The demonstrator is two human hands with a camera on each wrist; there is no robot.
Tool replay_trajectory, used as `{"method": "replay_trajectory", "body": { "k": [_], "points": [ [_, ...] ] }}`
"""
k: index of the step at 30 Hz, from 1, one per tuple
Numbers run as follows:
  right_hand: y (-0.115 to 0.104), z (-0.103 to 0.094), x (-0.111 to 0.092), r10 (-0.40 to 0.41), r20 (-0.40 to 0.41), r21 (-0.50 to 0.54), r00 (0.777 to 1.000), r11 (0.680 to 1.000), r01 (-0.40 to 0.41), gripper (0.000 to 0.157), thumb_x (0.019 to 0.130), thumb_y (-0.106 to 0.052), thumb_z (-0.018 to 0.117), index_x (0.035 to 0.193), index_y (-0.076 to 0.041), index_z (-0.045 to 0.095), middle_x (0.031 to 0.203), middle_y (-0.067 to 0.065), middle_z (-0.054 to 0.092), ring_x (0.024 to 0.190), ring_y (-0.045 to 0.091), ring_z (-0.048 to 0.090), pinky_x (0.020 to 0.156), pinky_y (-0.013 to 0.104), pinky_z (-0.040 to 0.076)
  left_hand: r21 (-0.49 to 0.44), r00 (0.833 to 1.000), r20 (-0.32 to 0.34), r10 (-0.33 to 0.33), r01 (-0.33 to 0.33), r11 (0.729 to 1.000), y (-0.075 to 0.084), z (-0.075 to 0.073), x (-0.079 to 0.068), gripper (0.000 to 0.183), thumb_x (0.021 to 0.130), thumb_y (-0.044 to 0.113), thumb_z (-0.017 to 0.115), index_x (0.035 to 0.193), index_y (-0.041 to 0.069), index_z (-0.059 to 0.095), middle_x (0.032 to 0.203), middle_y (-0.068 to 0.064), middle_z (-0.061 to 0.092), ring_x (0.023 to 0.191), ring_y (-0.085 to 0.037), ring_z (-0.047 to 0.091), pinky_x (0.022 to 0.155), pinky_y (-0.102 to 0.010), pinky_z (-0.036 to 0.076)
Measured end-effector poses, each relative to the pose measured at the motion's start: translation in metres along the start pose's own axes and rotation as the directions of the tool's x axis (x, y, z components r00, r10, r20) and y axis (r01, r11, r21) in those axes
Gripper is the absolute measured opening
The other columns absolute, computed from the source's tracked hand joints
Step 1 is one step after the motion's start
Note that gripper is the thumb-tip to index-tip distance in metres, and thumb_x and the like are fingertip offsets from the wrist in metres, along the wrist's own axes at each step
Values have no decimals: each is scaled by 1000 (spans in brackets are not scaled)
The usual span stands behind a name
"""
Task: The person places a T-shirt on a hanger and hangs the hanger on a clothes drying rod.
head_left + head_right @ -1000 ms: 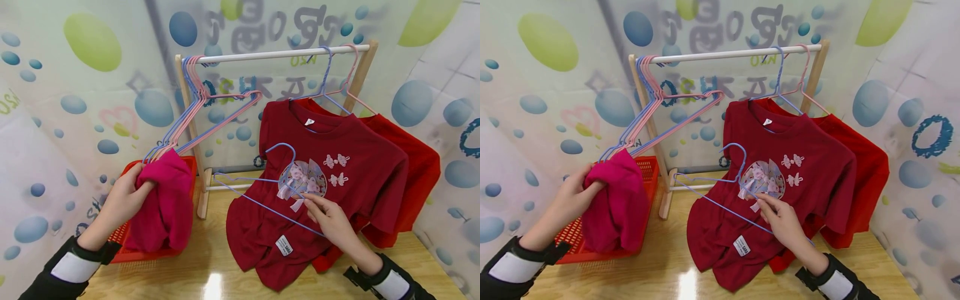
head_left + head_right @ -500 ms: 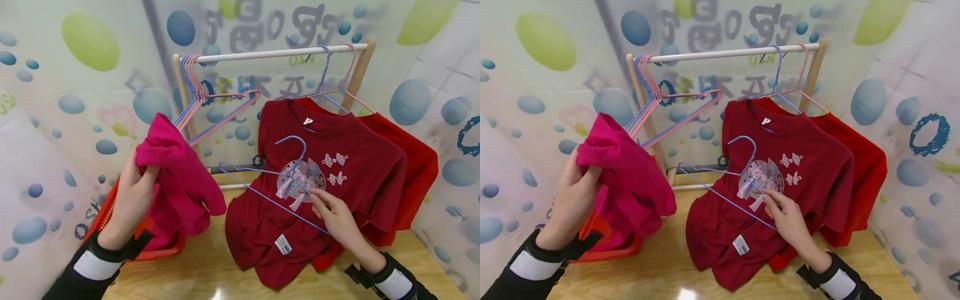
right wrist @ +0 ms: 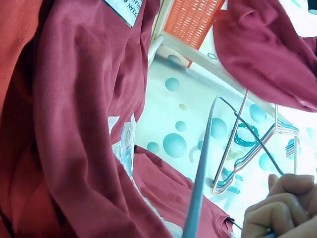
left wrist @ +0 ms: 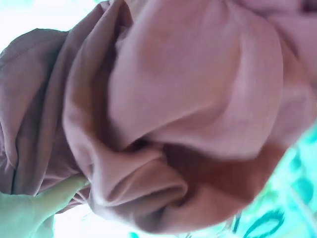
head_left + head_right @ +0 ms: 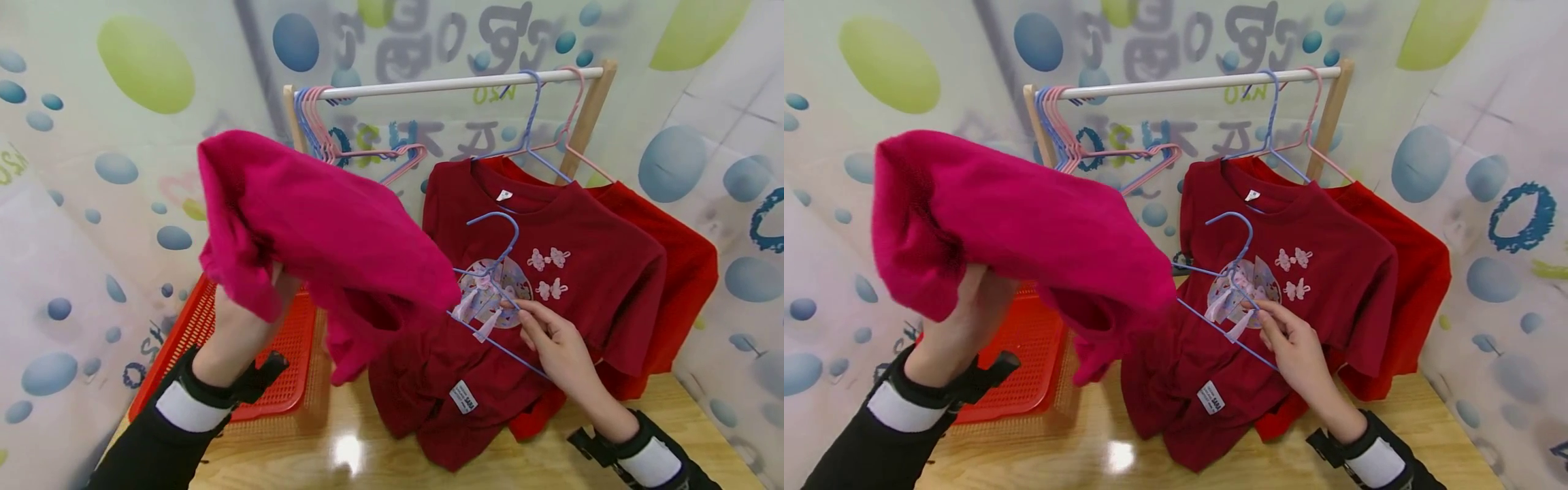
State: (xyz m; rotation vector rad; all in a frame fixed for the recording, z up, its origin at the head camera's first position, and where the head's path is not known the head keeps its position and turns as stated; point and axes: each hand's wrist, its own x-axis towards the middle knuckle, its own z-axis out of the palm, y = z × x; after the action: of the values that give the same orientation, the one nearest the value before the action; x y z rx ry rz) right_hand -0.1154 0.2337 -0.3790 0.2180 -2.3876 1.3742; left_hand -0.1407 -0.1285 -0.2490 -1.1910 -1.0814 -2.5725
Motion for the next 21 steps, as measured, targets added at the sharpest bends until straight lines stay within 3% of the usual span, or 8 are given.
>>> {"method": "replay_trajectory", "body": {
  "k": [1,4,6,7,10,12,18,21],
  "points": [
    [0,0,0,-2,-6,8,1000,1000,2,28,100,-14,51,121,-1,64,59,1,41,52,11,38,50,26,31,-57,1000,19,-25,26,998,-3,2,0,21,92,1,60,76,1,47,73,-3,40,72,-14,40,71,-25,36],
    [1,0,1,-7,-24,26,1000,1000,8,27,100,-14,51,119,0,64,59,1,41,51,10,36,47,27,29,196,997,32,-75,68,978,-13,7,-5,9,99,14,53,96,6,55,82,1,49,74,-10,45,71,-22,40],
    [3,-1,1,-13,-32,23,999,1000,14,27,100,-14,51,118,-1,65,59,1,41,50,10,35,46,27,28,347,987,-15,-163,158,924,-19,9,-9,21,101,19,49,118,7,51,97,0,53,83,-10,52,75,-23,44],
    [3,-1,1,-15,-37,18,999,1000,16,26,100,-14,51,117,-1,65,59,0,41,50,10,35,46,27,28,419,976,-44,-211,210,883,-22,9,-10,28,102,19,47,127,7,46,107,-1,53,91,-12,53,81,-25,45],
    [5,-3,1,-27,-43,5,999,1000,27,26,100,-13,50,118,0,65,59,0,41,51,10,35,46,27,28,577,943,-104,-316,316,753,-31,9,-14,28,103,17,44,126,2,42,112,-6,49,99,-17,51,84,-28,45],
    [5,-4,2,-32,-48,5,998,999,32,26,100,-13,50,118,0,65,59,0,41,51,10,35,46,27,28,646,935,-109,-338,325,691,-40,6,-17,25,102,14,44,123,0,44,110,-8,48,98,-19,50,83,-28,44],
    [5,-4,1,-10,-52,5,999,1000,11,27,100,-14,50,119,1,64,59,1,42,51,10,36,47,27,28,781,911,-171,-375,357,512,-69,0,-36,15,99,16,54,113,11,56,96,-2,54,84,-15,51,70,-28,43],
    [4,-4,0,-3,-55,4,998,1000,4,27,100,-14,50,118,0,64,59,1,42,51,10,36,47,27,29,797,898,-224,-378,392,459,-86,-3,-44,12,96,16,58,107,12,59,88,0,56,78,-14,52,65,-27,42]
  ]
}}
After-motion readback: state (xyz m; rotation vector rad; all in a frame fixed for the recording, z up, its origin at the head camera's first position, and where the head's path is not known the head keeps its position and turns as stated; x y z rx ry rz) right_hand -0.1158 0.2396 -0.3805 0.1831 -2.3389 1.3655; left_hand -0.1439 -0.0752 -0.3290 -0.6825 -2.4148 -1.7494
